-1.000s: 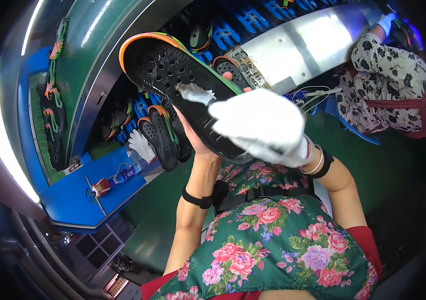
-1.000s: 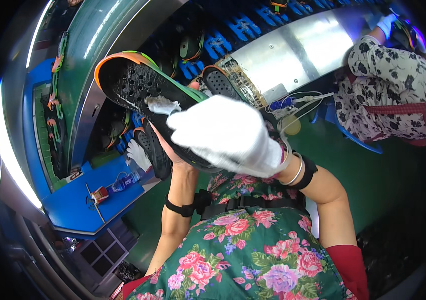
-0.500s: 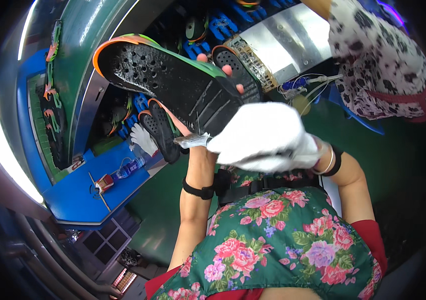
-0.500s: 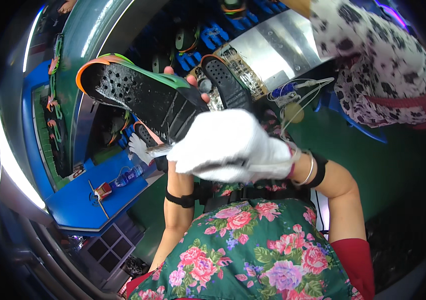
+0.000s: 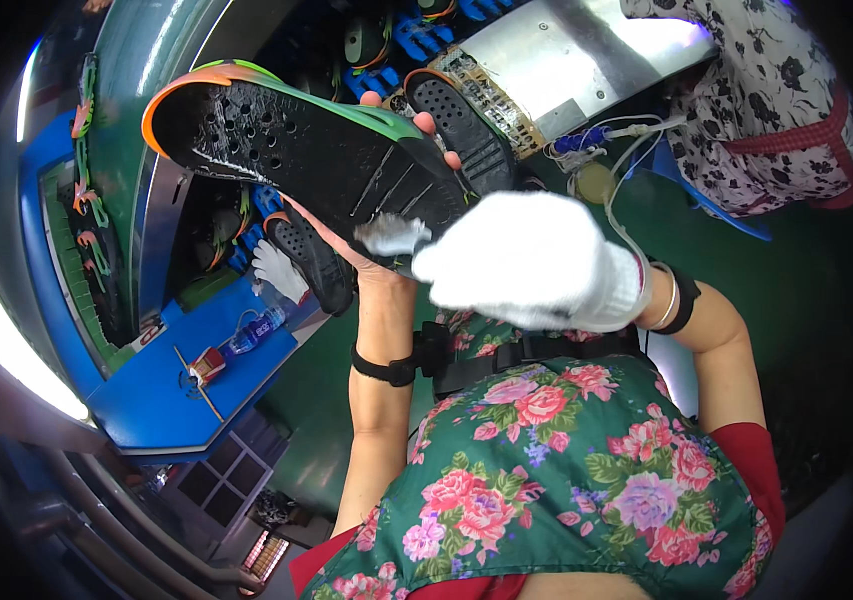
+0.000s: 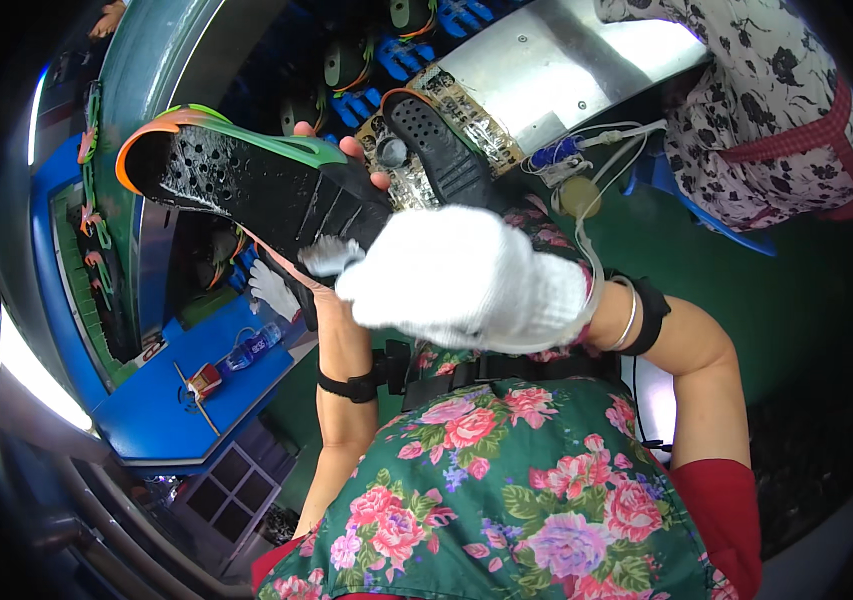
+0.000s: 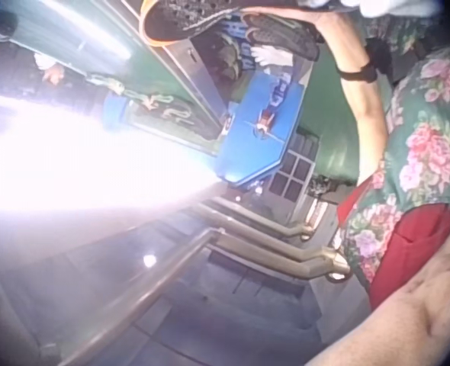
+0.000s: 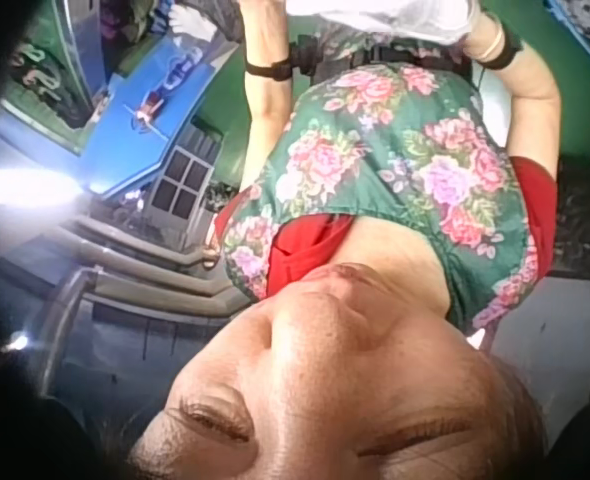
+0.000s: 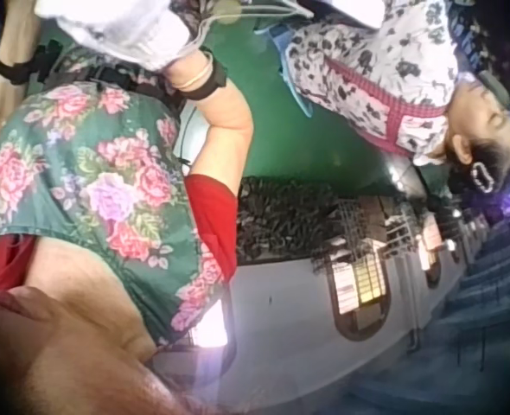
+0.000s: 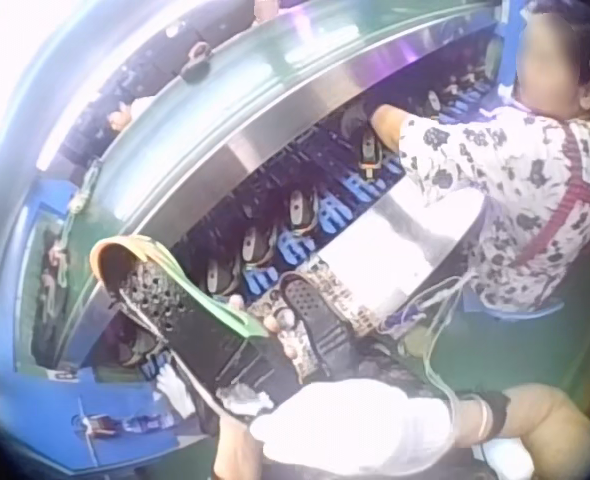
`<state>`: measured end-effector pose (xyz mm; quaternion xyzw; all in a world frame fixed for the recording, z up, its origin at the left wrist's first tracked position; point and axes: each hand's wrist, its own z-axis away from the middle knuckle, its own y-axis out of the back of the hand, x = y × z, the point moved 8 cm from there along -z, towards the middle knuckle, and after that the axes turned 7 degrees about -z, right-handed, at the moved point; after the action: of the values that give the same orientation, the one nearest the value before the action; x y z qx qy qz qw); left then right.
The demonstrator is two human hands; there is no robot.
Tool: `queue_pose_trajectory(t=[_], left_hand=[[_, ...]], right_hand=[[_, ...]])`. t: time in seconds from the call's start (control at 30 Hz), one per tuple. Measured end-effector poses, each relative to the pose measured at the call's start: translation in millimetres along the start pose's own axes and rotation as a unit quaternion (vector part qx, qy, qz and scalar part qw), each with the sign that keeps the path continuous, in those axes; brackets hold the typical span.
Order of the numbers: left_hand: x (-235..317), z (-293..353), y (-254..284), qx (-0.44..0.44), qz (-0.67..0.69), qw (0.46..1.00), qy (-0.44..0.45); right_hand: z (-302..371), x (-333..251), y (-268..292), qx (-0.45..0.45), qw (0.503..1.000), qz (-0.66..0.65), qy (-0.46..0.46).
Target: Apply adhesive glue to the bottom of shoe soles using a small brush.
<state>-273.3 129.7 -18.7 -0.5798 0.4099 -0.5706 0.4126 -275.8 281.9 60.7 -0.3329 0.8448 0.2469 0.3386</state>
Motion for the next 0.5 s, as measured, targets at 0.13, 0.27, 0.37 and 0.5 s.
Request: queue_pose_trajectory(t=[0.13, 0.27, 0.37, 0.5], left_hand=[[-4.8, -1.8, -8.6, -0.009, 0.072, 0.997, -0.002], [0.4, -0.3, -2.2, -0.037, 0.019, 0.999, -0.011], [-7.1, -1.8, -6.7, -0.040, 0.074, 0.996, 0.025], [-7.8, 10.3, 5.6, -0.018, 0.068, 0.993, 0.092]], right_hand=[[-0.1, 12.9, 2.3, 0.023, 0.971, -0.232, -0.054], [1.4, 15.6, 8.9, 0.027, 0.998, -0.058, -0.027], [7.8, 5.5, -7.5, -0.028, 0.994, -0.097, -0.041], [6.5, 21.1, 2.6, -0.017, 0.961, -0.251, -0.113]])
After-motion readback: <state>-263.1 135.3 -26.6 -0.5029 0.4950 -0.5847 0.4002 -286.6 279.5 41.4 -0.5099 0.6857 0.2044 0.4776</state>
